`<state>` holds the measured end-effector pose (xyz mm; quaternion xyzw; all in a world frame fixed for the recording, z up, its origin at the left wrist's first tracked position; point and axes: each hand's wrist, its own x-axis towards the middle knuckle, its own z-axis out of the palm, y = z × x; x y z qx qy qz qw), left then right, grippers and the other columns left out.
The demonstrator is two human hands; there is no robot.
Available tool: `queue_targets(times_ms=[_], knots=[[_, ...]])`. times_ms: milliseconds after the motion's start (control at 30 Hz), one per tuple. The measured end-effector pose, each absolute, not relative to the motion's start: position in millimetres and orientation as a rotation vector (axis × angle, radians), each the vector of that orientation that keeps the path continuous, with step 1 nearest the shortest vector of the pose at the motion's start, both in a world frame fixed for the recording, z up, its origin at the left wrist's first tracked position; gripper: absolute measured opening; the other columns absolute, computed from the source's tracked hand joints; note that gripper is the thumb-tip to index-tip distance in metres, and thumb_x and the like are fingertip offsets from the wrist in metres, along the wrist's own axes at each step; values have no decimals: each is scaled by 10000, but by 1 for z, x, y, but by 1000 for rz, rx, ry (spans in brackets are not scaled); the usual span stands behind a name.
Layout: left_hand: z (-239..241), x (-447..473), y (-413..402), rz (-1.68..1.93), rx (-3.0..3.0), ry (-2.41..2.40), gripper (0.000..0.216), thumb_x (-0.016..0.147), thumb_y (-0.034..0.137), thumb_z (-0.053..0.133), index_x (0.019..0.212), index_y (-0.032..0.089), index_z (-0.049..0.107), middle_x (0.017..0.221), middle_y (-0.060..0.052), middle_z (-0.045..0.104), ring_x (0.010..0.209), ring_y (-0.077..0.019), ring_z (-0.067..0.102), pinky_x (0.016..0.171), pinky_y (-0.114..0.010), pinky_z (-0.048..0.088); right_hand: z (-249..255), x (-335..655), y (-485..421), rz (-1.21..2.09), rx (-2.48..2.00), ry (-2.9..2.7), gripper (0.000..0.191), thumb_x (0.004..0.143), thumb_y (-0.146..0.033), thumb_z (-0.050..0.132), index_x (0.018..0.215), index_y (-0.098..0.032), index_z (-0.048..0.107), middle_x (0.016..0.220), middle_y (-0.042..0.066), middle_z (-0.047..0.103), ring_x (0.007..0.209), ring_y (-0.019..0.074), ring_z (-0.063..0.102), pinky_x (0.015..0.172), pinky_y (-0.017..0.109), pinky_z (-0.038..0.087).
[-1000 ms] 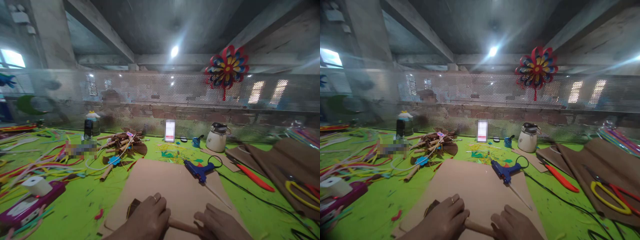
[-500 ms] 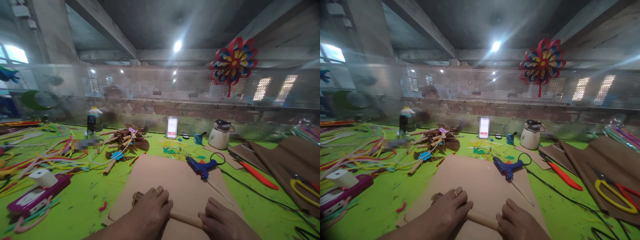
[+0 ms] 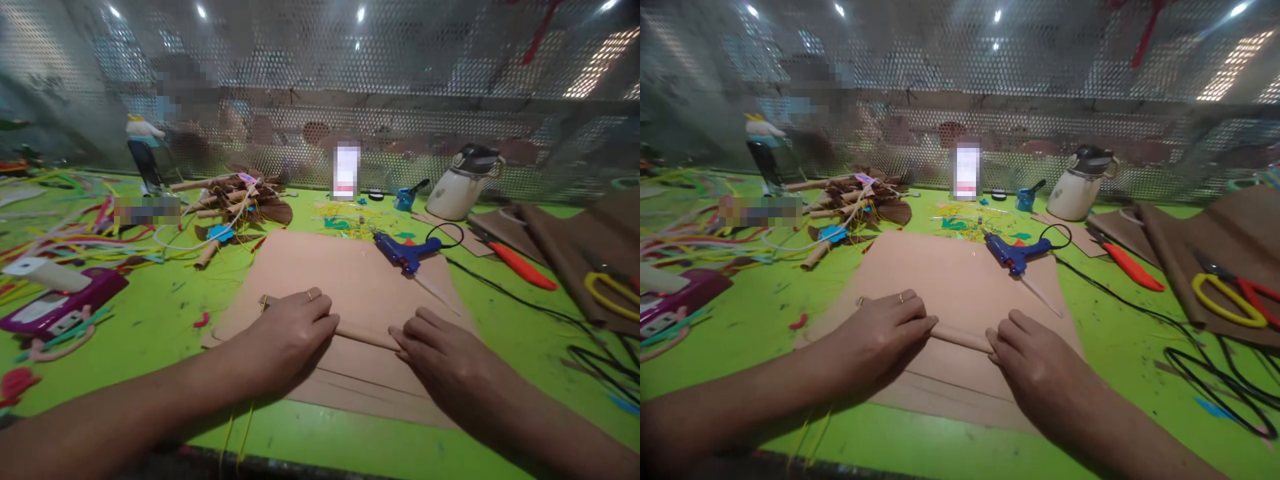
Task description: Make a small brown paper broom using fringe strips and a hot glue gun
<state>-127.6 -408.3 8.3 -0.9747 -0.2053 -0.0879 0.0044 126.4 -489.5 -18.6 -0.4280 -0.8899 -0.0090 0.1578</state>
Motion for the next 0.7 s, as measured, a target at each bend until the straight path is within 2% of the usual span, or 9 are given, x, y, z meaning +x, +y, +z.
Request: queue_targets(times_ms=[167,333,433,700], knots=[[9,-126,-403,-376,-3090,-678,216,924,159,411,831,151,606,810,-49,513,735,-155,444,598,-278,337,-19,125,-490,51,-1270,-2455,198,928,-110,419,1010,-96,598,768,86,537,722,205,430,605,347,378],[10,-125,-404,-337,-3093,-693,210,906,117,402,824,145,594,787,-47,504,734,-163,437,630,-292,359,-11,126,-489,358,-1375,-2361,219,959,-170,386,888,-150,593,803,67,506,752,192,445,637,345,382],[10,-125,-410,-340,-3038,-641,156,855,82,442,849,136,589,795,-58,518,719,-174,436,627,-308,381,-9,127,-489,470,-1386,-2280,213,963,-173,388,896,-158,590,822,56,499,761,176,455,651,335,384],[6,-126,-420,-358,-2808,-482,194,824,54,428,919,101,591,770,-91,575,711,-193,495,653,-340,451,-17,129,-492,373,-1364,-2296,156,940,-135,434,937,-157,589,831,62,511,790,187,451,668,350,383]])
